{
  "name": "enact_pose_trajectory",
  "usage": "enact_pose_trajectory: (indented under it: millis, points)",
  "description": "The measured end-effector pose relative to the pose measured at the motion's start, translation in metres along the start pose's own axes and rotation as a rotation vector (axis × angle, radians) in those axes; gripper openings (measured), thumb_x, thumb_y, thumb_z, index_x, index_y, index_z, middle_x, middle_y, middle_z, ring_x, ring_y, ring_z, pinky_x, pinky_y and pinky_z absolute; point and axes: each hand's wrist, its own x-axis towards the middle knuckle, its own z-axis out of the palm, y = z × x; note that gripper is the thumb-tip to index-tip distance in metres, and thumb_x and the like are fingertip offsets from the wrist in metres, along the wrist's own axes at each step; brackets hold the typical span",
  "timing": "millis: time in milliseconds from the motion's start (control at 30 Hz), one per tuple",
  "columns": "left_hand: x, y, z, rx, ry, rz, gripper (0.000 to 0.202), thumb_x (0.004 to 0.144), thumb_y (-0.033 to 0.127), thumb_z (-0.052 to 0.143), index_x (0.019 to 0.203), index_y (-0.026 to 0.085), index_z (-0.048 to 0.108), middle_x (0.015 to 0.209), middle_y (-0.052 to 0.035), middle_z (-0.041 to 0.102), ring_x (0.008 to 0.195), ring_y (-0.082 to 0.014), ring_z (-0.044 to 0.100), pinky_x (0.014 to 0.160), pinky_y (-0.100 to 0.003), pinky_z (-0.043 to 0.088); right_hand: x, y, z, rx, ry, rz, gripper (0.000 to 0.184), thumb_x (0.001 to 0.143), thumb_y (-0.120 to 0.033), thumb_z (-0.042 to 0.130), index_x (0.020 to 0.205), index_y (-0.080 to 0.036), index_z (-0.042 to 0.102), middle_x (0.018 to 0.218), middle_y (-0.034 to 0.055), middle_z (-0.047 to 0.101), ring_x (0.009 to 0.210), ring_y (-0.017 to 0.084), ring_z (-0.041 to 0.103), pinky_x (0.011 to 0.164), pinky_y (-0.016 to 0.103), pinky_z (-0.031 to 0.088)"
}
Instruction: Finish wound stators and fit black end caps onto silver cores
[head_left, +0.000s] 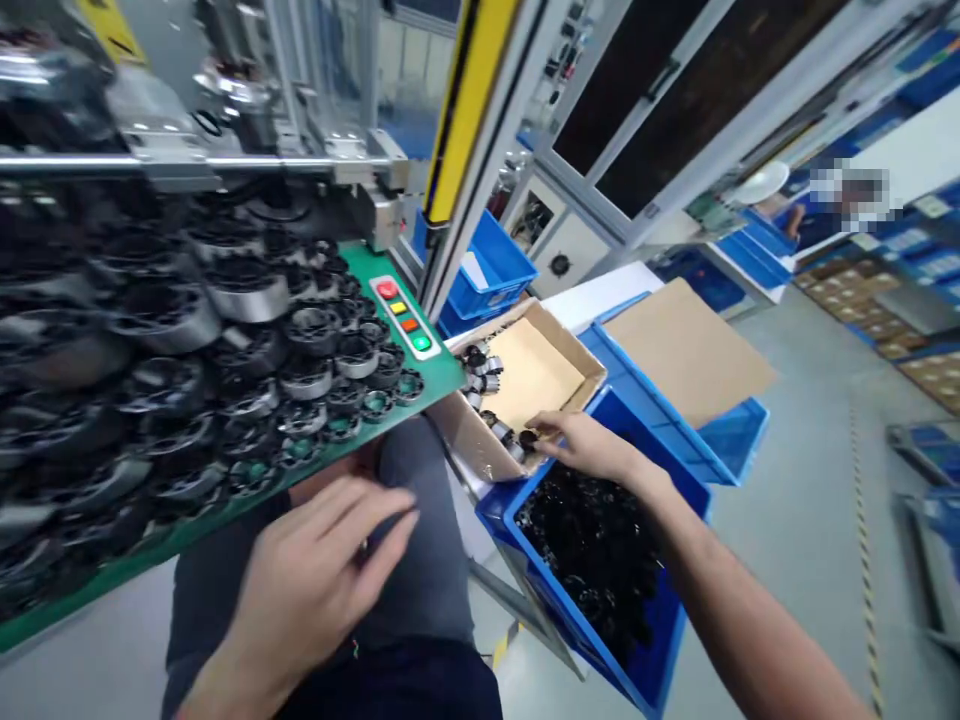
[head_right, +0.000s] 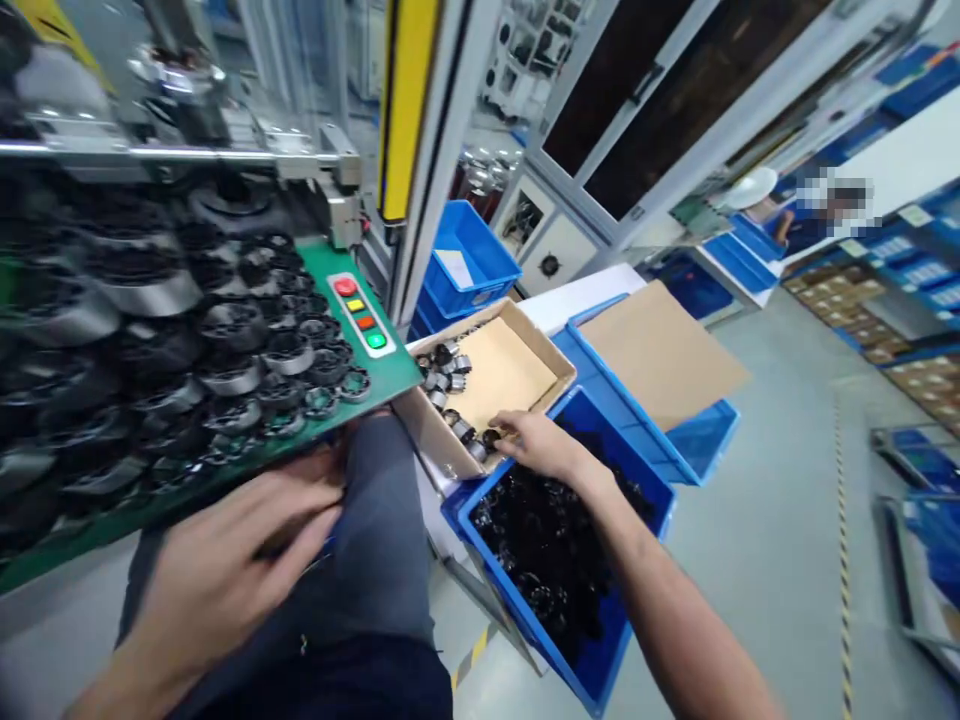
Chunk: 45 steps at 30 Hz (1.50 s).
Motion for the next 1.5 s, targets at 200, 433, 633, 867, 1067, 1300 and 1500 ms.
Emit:
enact_pose_trajectory:
  millis: [200,433,633,867,1067,1300,1500]
  points:
    - [0.136,0.035,0.118,0.23,-0.742,0.108,0.032,0.119,0.022,0.064,0.144,0.027,0.082,0.144,-0.0075,0.082,0.146,-0.032,0.071,0.121,-0.05,0.061,0.012,0.019,0.025,0.085,-0.012,-0.093,0.035,0.1,-0.026,0.086,0.134,-0.019,0.082,0.129,0.0137,0.089,0.118,0.029,0.085,0.108,0.037,0.063]
    - [0.175,0.054,0.167,0.414,-0.849,-0.136,0.023,0.104,0.021,0.074,0.118,0.014,0.092,0.122,-0.0193,0.088,0.114,-0.0353,0.087,0.092,-0.041,0.068,0.02,0.027,0.037,0.161,0.018,-0.159,0.033,0.099,-0.039,0.095,0.123,-0.019,0.085,0.123,0.0126,0.083,0.113,0.029,0.081,0.103,0.037,0.059]
    - [0.207,0.05,0.174,0.45,-0.73,-0.218,0.039,0.11,0.024,0.063,0.135,0.025,0.092,0.126,-0.0137,0.091,0.121,-0.0345,0.086,0.104,-0.046,0.069,0.015,0.032,0.036,0.193,0.014,-0.195,0.036,0.099,-0.037,0.096,0.13,-0.021,0.087,0.123,0.011,0.08,0.112,0.029,0.08,0.104,0.038,0.059]
    - [0.224,0.04,0.196,0.488,-0.781,-0.175,0.035,0.106,0.018,0.068,0.133,0.018,0.09,0.131,-0.0164,0.089,0.126,-0.0361,0.084,0.105,-0.043,0.067,0.017,0.026,0.039,0.19,0.054,-0.181,0.026,0.097,-0.036,0.099,0.116,-0.021,0.087,0.125,0.013,0.076,0.125,0.034,0.073,0.113,0.046,0.058]
    - [0.203,0.037,0.156,0.507,-0.898,-0.047,0.032,0.103,0.017,0.071,0.132,0.021,0.084,0.125,-0.0124,0.087,0.122,-0.0362,0.084,0.101,-0.044,0.066,0.023,0.033,0.046,0.238,0.086,-0.172,0.023,0.096,-0.039,0.1,0.106,-0.023,0.085,0.135,0.0113,0.077,0.131,0.034,0.069,0.118,0.049,0.053]
    - [0.2,0.022,0.169,0.499,-0.939,0.018,0.052,0.104,0.011,0.07,0.154,0.025,0.075,0.142,-0.0135,0.083,0.135,-0.0344,0.079,0.107,-0.041,0.063,0.024,0.013,0.057,0.158,0.187,-0.072,0.009,0.098,-0.022,0.088,0.097,-0.02,0.079,0.135,0.0152,0.075,0.131,0.037,0.068,0.116,0.051,0.053]
    - [0.205,0.027,0.18,0.458,-0.959,0.02,0.035,0.11,0.013,0.067,0.136,0.022,0.088,0.129,-0.0158,0.087,0.129,-0.0353,0.083,0.105,-0.04,0.063,0.009,0.017,0.044,0.122,0.173,-0.048,0.032,0.098,-0.027,0.085,0.126,-0.021,0.072,0.129,0.0137,0.077,0.112,0.031,0.075,0.094,0.039,0.057]
